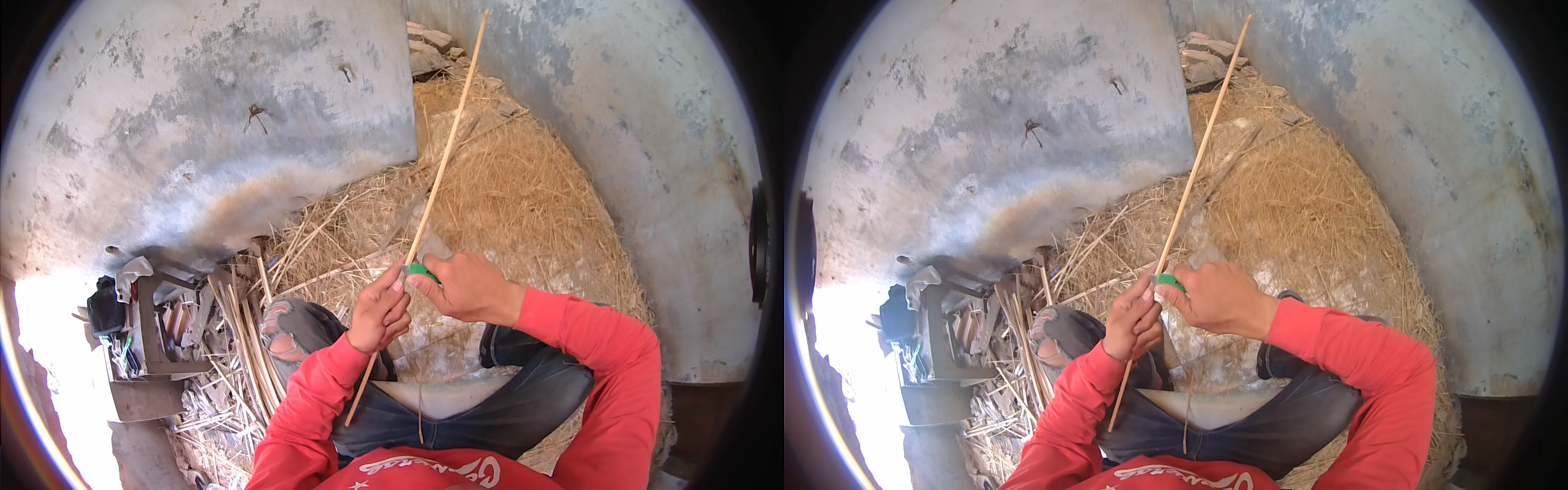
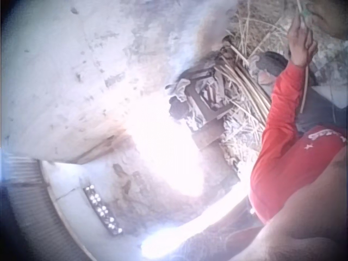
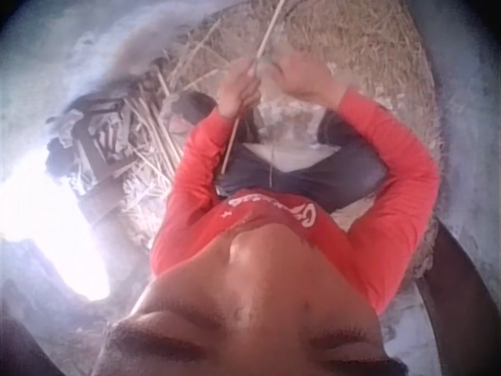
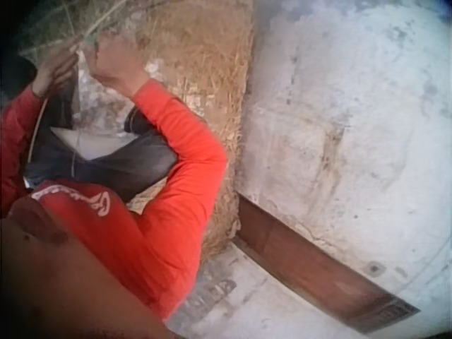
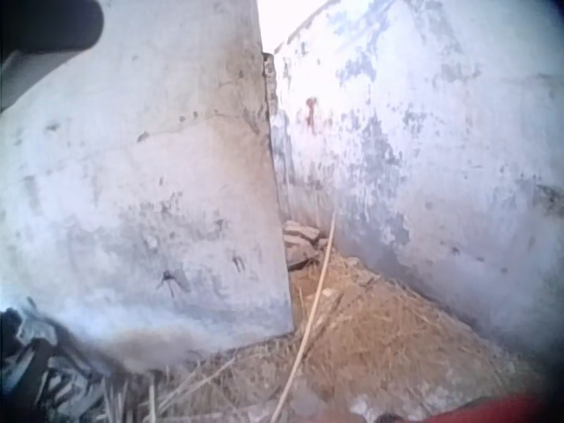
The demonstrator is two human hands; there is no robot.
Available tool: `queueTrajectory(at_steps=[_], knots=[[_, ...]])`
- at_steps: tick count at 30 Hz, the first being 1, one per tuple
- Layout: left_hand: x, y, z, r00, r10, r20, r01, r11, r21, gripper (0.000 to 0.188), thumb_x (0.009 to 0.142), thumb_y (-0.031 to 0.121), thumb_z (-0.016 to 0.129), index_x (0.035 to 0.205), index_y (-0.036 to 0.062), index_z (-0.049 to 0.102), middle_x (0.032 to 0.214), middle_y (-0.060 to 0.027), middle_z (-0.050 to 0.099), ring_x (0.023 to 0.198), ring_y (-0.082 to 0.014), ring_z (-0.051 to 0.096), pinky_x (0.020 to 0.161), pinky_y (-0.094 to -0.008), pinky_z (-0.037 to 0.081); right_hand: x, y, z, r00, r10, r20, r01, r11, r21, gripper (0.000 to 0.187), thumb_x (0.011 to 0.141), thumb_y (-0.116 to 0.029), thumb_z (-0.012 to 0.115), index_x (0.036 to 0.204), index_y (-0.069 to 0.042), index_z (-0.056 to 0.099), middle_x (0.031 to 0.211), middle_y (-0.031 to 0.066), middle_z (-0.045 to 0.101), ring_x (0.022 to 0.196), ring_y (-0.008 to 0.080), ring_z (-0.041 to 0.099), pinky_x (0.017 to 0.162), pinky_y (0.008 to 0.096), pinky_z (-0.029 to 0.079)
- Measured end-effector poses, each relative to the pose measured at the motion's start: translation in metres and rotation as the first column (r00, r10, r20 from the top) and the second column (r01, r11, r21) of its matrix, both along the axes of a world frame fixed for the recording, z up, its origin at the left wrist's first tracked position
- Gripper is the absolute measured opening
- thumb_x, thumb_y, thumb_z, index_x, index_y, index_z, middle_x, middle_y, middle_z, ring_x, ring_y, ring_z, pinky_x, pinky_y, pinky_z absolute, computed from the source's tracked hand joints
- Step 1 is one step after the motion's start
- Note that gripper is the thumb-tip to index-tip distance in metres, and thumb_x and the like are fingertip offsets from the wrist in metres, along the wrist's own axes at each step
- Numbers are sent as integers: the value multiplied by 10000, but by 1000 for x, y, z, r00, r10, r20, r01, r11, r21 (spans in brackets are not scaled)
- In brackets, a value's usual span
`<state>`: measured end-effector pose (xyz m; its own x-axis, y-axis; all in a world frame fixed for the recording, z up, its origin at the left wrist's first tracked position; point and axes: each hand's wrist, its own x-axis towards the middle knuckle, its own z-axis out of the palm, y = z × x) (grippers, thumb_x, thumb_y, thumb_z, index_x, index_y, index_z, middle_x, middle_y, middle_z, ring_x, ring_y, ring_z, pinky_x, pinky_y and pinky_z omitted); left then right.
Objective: The person strips the outer layer from a bamboo stick using a small green utility knife while holding the stick between their knees.
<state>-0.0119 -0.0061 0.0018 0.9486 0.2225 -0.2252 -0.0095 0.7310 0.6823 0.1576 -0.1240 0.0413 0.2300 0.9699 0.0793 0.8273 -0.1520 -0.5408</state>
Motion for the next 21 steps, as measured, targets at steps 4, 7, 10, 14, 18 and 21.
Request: queueTrajectory(at_steps=[4, 7, 10, 14, 18, 21], knots=[[2, 1, 2, 1000, 6, -30, -7, 1000, -13, 487, 1081, 176, 416, 1557, 147, 319, 546, 44, 281, 379, -62, 236, 386, -220, 233, 0, 3, -3, 999, -6, 36, 7, 1000, -21, 503, 999, -480, 483, 899, -13, 643, 627, 242, 628, 596, 451, 641, 556, 544, 512], [1, 4, 0, 999, 20, -49, -21, 1000, -8, 487, 1079, 168, 415, 1556, 147, 319, 548, 45, 280, 376, -61, 237, 375, -218, 226, 4, 7, -12, 997, -38, 73, 34, 998, 48, 472, 996, -470, 501, 853, -34, 613, 604, 238, 603, 581, 461, 620, 541, 552, 481], [4, 7, -2, 998, 24, -56, -25, 1000, -10, 489, 1075, 156, 420, 1555, 143, 322, 551, 48, 279, 374, -60, 236, 363, -217, 224, 14, 11, -10, 993, -53, 109, 53, 999, 3, 490, 1008, -479, 468, 897, -33, 636, 622, 230, 621, 604, 456, 633, 558, 544, 500], [6, 11, 1, 998, 41, -52, -42, 999, -18, 501, 1071, 143, 427, 1559, 135, 313, 553, 54, 285, 374, -58, 232, 356, -221, 230, 26, 21, -7, 992, -84, 96, 88, 995, -42, 513, 1017, -493, 441, 1061, -36, 670, 754, 247, 664, 742, 442, 671, 629, 534, 525], [-18, -1, -4, 993, -87, -84, 89, 996, 20, 507, 1077, 160, 420, 1568, 130, 294, 555, 50, 290, 385, -56, 236, 362, -221, 223, 129, 14, -22, 915, -400, 52, 394, 914, 98, 543, 1032, -506, 434, 1198, -35, 648, 897, 218, 649, 809, 328, 657, 725, 479, 527], [-31, -5, -14, 972, -236, -14, 236, 972, 11, 503, 1083, 175, 410, 1570, 130, 290, 556, 45, 291, 393, -57, 245, 372, -219, 229, 223, -38, 4, 707, -702, -82, 702, 683, 203, 575, 1030, -535, 445, 1059, -8, 675, 759, 156, 589, 677, 235, 549, 671, 423, 463]])
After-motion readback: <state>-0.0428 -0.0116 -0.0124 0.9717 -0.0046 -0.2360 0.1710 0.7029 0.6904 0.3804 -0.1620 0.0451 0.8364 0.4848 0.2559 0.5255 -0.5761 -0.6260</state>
